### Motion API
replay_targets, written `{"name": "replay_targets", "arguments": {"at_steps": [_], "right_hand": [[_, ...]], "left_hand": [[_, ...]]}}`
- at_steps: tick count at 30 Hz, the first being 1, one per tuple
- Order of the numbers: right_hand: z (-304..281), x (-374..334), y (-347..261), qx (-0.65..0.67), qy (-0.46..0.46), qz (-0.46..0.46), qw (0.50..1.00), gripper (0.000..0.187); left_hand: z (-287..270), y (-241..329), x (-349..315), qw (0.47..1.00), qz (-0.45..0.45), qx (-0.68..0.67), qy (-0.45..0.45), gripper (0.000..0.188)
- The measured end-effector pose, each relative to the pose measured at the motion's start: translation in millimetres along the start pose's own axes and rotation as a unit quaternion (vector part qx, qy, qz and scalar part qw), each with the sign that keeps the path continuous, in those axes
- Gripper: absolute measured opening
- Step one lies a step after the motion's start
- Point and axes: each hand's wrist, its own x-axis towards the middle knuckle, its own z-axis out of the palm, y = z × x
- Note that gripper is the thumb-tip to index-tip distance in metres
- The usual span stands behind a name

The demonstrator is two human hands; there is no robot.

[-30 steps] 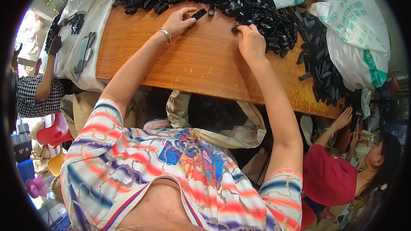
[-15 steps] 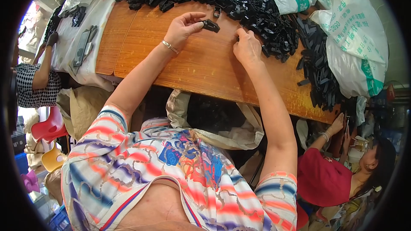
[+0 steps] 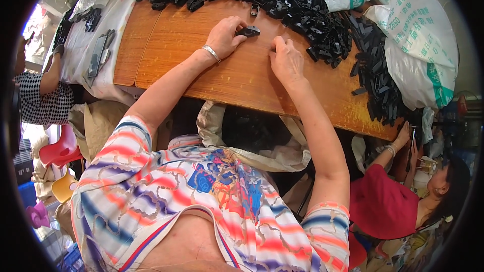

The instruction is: Inspecting and sorting small black plastic components on a workbench in a workshop environment.

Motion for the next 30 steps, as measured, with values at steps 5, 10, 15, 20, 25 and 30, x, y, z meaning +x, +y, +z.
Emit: {"name": "replay_targets", "arguments": {"at_steps": [5, 10, 15, 20, 25, 30], "right_hand": [[-7, 4, -26, 0.073, 0.021, -0.051, 0.996, 0.019], [-1, 17, -6, 0.050, 0.037, -0.005, 0.998, 0.021], [3, 11, -7, 0.094, 0.070, -0.042, 0.992, 0.020], [0, -6, -6, 0.096, 0.039, 0.008, 0.995, 0.015], [-5, -16, -10, 0.236, -0.021, 0.135, 0.962, 0.015], [6, -24, 13, 0.174, 0.033, 0.098, 0.979, 0.013]], "left_hand": [[-4, 3, -3, 0.983, -0.077, -0.147, -0.077, 0.029], [-17, 12, -3, 0.833, -0.207, -0.476, -0.194, 0.036], [-22, -10, -4, 0.801, -0.220, -0.525, -0.187, 0.041], [-29, 14, -15, 0.767, -0.247, -0.574, -0.147, 0.032], [-18, 10, -23, 0.814, -0.185, -0.532, -0.141, 0.031], [-3, 16, -27, 0.939, -0.086, -0.294, -0.156, 0.022]]}}
